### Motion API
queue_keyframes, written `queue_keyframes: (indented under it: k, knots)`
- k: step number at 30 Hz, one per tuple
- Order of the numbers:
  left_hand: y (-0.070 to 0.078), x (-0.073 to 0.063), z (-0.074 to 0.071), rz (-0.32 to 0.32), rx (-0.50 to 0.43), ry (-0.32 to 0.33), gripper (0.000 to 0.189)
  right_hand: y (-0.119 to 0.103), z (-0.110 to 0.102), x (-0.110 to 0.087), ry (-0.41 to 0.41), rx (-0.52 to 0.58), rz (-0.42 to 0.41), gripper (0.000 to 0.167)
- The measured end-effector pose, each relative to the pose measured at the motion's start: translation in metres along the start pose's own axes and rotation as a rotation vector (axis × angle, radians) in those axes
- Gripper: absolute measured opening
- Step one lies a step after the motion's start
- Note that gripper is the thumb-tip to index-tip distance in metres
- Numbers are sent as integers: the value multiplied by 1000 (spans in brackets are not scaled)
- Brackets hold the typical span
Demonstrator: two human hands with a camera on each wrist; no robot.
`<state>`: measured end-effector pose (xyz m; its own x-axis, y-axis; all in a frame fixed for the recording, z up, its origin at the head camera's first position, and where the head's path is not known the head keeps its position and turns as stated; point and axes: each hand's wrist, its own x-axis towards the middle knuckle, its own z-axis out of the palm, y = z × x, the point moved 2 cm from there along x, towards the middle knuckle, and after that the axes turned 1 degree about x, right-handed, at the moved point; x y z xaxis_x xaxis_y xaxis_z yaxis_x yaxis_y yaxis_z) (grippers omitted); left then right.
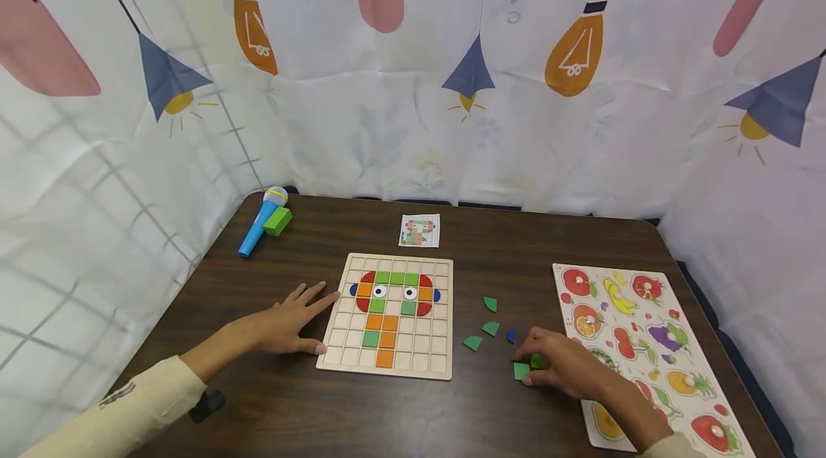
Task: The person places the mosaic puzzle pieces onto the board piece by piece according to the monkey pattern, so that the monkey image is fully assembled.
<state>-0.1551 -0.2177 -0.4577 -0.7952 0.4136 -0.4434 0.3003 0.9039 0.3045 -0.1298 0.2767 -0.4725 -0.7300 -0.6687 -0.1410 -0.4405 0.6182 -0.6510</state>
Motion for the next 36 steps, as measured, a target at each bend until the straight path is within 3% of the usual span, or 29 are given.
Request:
queue_keyframes:
  k: [7,18,24,32,36]
  knots:
    - [0,0,0,0,5,9,95,0,2,-2,8,5,-36,24]
    - [1,-2,0,-18,4,16,95,-5,6,12,-97,100,62,19]
    - [2,-3,0,-18,1,16,95,-16,4,22,-44,106,10,20]
    - [2,-3,1,-18,4,15,95,-44,12,54,6,164,-87,26]
    - [2,-2,1,-21,6,13,96,-59,24,76,6,181,-93,31]
